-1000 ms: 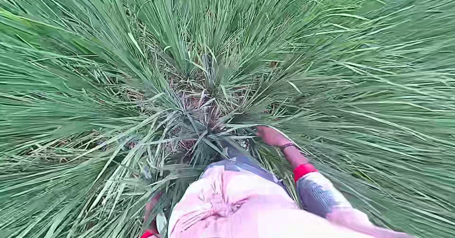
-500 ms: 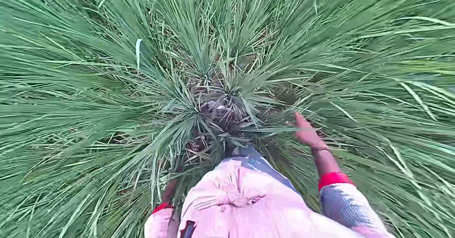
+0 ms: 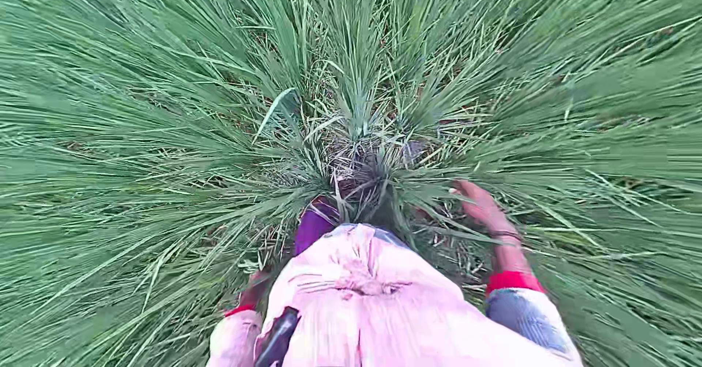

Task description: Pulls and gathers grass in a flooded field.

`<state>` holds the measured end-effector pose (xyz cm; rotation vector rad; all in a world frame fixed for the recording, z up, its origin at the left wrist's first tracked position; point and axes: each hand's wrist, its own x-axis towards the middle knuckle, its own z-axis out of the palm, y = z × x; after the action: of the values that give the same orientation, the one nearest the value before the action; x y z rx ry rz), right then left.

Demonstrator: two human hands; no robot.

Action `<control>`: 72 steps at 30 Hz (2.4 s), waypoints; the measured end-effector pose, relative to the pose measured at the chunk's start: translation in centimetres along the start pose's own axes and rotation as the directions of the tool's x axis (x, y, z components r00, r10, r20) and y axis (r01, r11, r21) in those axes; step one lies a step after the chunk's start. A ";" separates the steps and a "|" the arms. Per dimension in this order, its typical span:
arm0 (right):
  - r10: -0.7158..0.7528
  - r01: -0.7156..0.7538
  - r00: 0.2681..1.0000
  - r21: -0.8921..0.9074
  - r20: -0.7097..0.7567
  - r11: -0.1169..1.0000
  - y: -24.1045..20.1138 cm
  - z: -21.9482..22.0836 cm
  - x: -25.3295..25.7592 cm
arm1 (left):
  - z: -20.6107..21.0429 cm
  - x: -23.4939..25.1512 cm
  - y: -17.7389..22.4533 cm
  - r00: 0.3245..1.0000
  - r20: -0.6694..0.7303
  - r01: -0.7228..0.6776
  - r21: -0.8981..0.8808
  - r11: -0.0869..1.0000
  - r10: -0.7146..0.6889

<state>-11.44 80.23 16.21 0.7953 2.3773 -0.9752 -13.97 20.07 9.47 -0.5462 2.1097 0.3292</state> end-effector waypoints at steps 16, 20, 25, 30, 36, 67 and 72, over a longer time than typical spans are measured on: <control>0.150 -0.137 0.983 -0.117 0.109 0.984 -5.3 -5.3 3.1 | -11.3 2.4 10.2 0.979 0.160 -0.106 -0.128 0.986 0.126; 0.130 -0.098 0.982 -0.212 0.140 0.972 -12.0 -5.3 5.7 | -18.2 6.1 17.2 0.858 0.381 -0.368 -0.011 0.930 0.345; 0.079 -0.052 0.984 -0.170 0.160 0.984 -20.5 -2.7 9.4 | -26.1 8.7 24.3 0.585 0.629 -0.389 -0.336 0.858 0.512; 0.199 -0.170 0.958 -0.151 0.208 0.974 -26.7 -0.3 10.1 | -34.2 12.0 25.9 0.591 0.578 -0.422 -0.373 0.826 0.563; 0.230 -0.191 0.950 -0.190 0.213 0.963 -30.2 1.2 11.1 | -39.6 14.3 22.9 0.656 0.485 -0.425 -0.396 0.814 0.579; -0.130 0.135 0.991 -0.174 0.043 0.975 -37.3 0.7 14.8 | -41.0 15.4 17.2 0.657 0.149 -0.573 -0.538 0.618 0.739; -0.039 0.052 0.993 -0.114 0.113 0.992 -38.3 1.0 15.2 | -41.1 14.8 17.2 0.656 0.154 -0.577 -0.529 0.622 0.739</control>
<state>-47.52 62.27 25.02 0.6289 2.3418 -0.8653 -59.17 13.57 20.51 0.1158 1.7866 1.2750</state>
